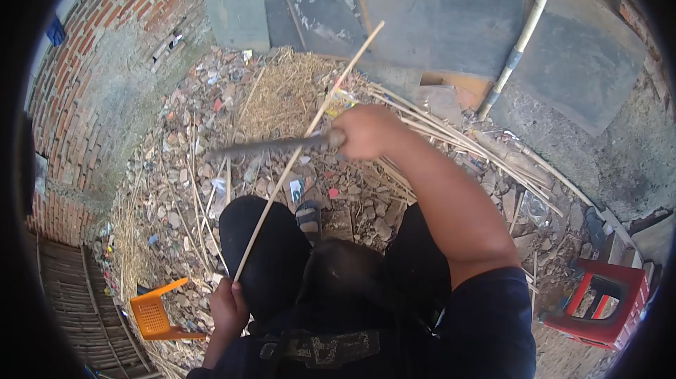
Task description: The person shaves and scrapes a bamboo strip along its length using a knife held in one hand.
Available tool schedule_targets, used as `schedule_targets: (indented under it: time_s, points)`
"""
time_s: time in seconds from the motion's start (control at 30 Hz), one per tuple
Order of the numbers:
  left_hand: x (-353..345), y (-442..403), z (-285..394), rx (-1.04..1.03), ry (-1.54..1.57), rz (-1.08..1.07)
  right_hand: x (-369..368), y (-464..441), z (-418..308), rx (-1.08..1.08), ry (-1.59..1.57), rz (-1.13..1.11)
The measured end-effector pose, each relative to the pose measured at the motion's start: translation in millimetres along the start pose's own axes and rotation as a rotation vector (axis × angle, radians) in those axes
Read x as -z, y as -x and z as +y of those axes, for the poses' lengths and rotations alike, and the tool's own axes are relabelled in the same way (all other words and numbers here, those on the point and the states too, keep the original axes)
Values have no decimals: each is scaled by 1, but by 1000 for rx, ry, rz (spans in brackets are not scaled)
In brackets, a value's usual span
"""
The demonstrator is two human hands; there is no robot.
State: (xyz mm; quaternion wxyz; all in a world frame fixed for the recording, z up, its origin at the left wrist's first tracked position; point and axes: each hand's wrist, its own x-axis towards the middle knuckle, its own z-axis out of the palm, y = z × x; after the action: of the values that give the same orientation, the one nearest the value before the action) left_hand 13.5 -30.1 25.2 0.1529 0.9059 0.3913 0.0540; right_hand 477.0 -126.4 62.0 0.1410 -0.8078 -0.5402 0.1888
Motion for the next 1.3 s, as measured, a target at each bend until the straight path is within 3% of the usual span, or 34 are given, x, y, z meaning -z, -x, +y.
schedule_targets:
  time_s: [0.03,0.17,0.3,0.4,0.43,0.53,0.67,0.77,0.9,1.0,1.2,1.3]
  points:
    - [-3,0,0,8,-23,16,-6,-10,11,-45,-140,-24]
    - [0,-2,-2,8,17,1,-26,-24,20,-47,-187,98]
    - [0,1,1,-9,-15,22,-7,-1,-10,9,121,52]
    - [-1,4,1,20,-26,9,-12,-11,12,-69,12,31]
    - [-3,5,0,44,-38,3,-16,-16,32,-109,-124,117]
    - [-1,1,3,49,-51,3,-10,-19,55,-260,-13,126]
    - [11,-2,4,-4,-30,-63,-12,-3,36,-119,-53,228]
    - [12,-10,1,-45,50,-93,3,6,7,-71,88,80]
    - [7,-8,-3,-36,18,-65,-12,-18,44,-187,-238,86]
    - [8,-4,0,0,42,-64,-16,-21,41,-195,-122,157]
    - [11,-9,-3,-55,95,-75,8,7,15,-54,21,69]
    - [10,-10,-3,-70,109,-74,-17,-14,73,-217,-255,195]
